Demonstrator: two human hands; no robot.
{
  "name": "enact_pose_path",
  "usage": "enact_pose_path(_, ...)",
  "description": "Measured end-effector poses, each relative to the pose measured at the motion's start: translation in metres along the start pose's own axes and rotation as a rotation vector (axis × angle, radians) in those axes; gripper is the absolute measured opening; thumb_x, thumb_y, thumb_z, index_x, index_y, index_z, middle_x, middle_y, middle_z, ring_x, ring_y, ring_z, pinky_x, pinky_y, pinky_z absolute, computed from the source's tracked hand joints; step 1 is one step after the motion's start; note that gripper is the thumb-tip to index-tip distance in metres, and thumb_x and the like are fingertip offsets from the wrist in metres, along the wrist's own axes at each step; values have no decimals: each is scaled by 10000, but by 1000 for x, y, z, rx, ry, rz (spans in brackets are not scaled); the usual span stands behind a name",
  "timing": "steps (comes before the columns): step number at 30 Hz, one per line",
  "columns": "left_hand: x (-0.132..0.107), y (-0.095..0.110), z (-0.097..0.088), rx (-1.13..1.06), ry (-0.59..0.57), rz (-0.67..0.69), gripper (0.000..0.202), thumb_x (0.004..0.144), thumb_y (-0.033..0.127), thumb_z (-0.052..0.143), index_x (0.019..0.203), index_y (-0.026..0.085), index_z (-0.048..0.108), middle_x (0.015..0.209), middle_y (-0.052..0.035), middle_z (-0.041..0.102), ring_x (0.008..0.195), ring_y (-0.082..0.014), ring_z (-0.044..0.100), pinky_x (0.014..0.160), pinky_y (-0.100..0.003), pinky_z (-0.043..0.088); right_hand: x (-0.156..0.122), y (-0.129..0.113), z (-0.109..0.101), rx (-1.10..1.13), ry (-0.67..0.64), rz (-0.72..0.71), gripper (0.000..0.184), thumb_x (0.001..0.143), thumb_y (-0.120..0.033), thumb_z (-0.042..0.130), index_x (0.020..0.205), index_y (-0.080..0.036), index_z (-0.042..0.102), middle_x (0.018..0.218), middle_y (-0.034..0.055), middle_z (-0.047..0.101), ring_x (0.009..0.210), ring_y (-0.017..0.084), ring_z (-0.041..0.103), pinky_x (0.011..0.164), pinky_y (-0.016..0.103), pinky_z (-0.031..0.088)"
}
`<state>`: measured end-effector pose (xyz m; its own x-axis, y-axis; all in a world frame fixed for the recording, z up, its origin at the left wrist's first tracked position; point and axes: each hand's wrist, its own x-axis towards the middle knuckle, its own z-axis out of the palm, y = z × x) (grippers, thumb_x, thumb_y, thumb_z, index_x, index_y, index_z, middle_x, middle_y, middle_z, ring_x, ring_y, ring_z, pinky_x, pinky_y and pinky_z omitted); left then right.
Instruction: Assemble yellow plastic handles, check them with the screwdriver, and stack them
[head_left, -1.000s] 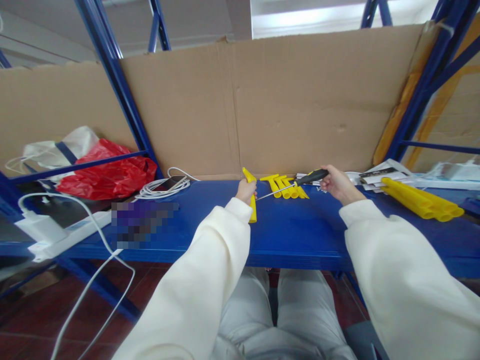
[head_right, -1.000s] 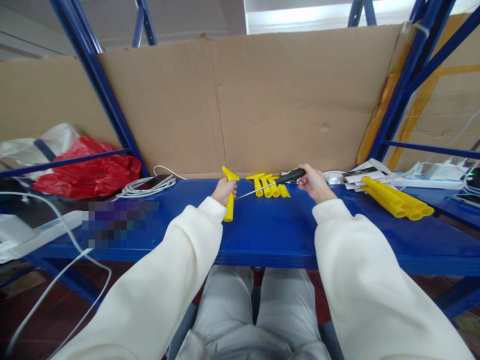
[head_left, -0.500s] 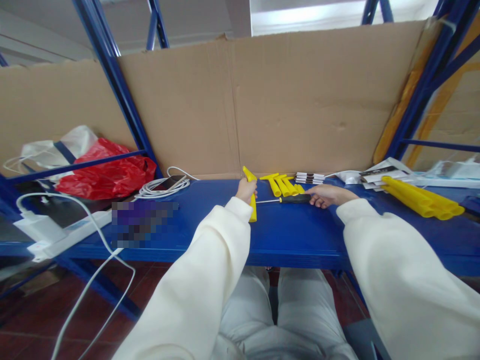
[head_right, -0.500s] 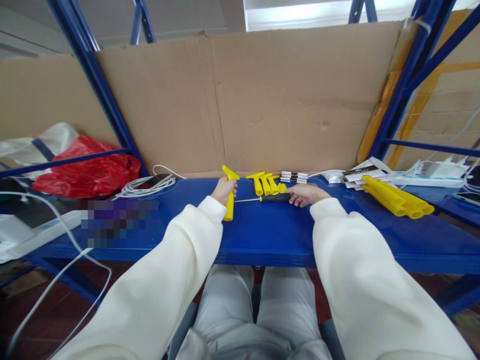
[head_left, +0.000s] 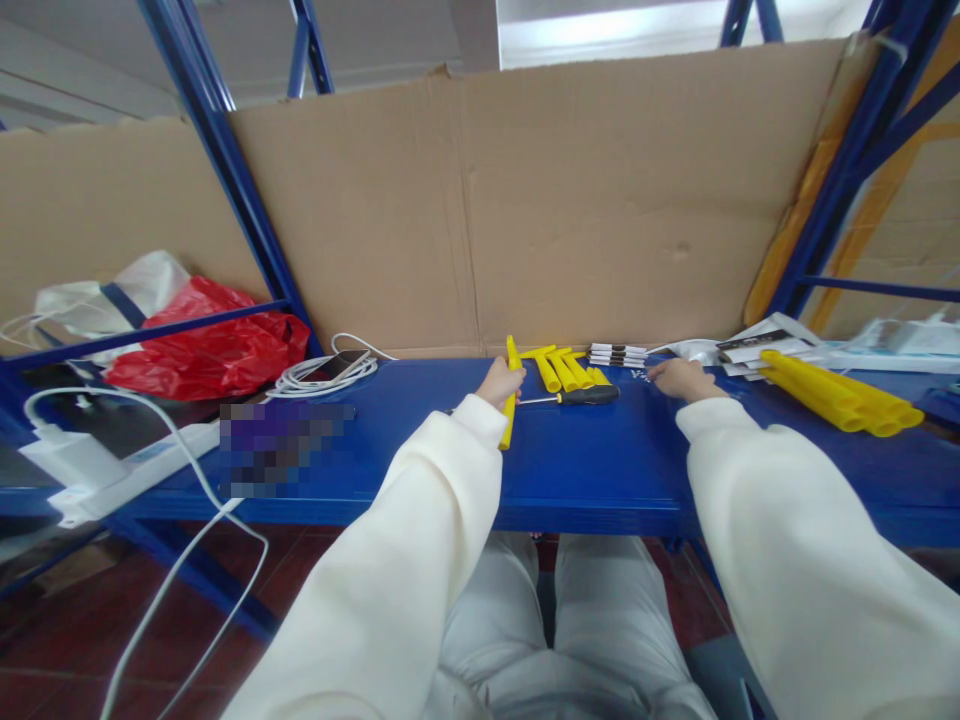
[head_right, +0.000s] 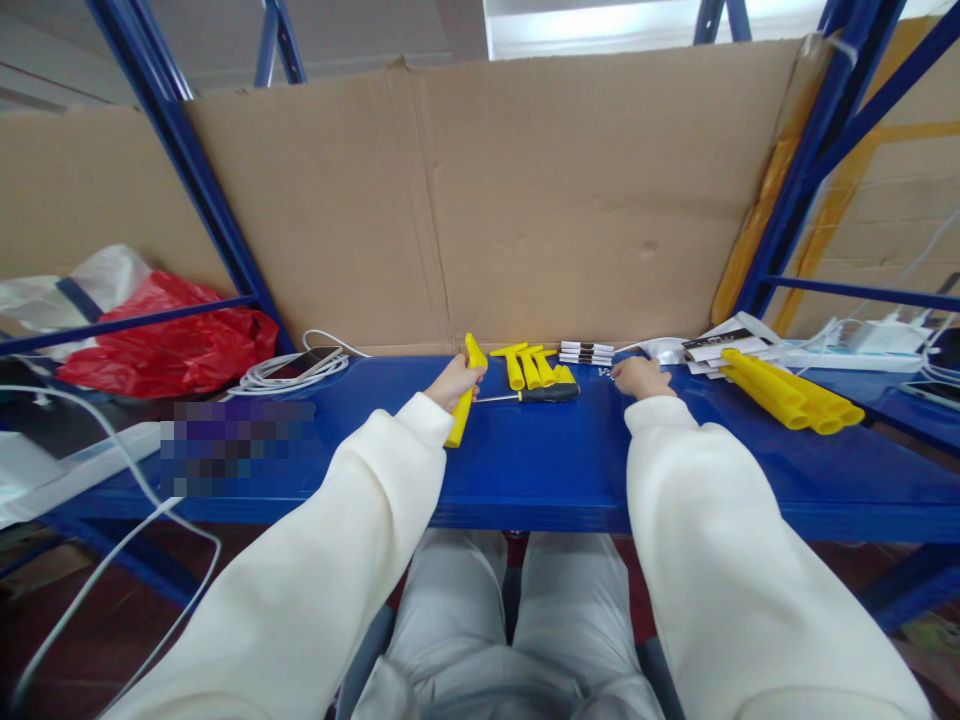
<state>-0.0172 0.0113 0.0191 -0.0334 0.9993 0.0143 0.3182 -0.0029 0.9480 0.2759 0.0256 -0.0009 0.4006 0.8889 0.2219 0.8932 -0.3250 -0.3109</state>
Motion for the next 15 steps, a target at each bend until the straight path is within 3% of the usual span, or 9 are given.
enact_pose_path(4, 4, -7, 1, 151, 69, 172, 617, 857, 72, 590, 1446, 204, 464, 976, -94, 708, 723, -180, 672, 649, -256, 521, -1, -2, 4, -73, -64, -62, 405, 776, -141, 621, 1119, -279, 786, 1271, 158, 665, 1293, 432, 511, 1002, 628, 446)
enact_pose_path(8, 0, -9, 1, 299, 53, 356, 634, 814, 34, 632, 1408, 248, 571, 1261, -105, 697, 1091, -251, 681, 921, -308, 519, -1, -4, 9, -107, -87, -108, 455, 828, -174, 563, 1223, -303, 748, 1372, 157, 599, 1325, 433, 469, 1032, 631, 418)
enact_pose_path(15, -8, -7, 8, 452, -45, 532, 540, 792, -24, 611, 1256, 236, 707, 1256, -92, 709, 1222, -262, 632, 1110, -359, 430, -9, -12, 11, -192, -139, -149, 492, 933, -216, 433, 1367, -258, 660, 1492, 164, 489, 1392, 410, 395, 1076, 612, 368)
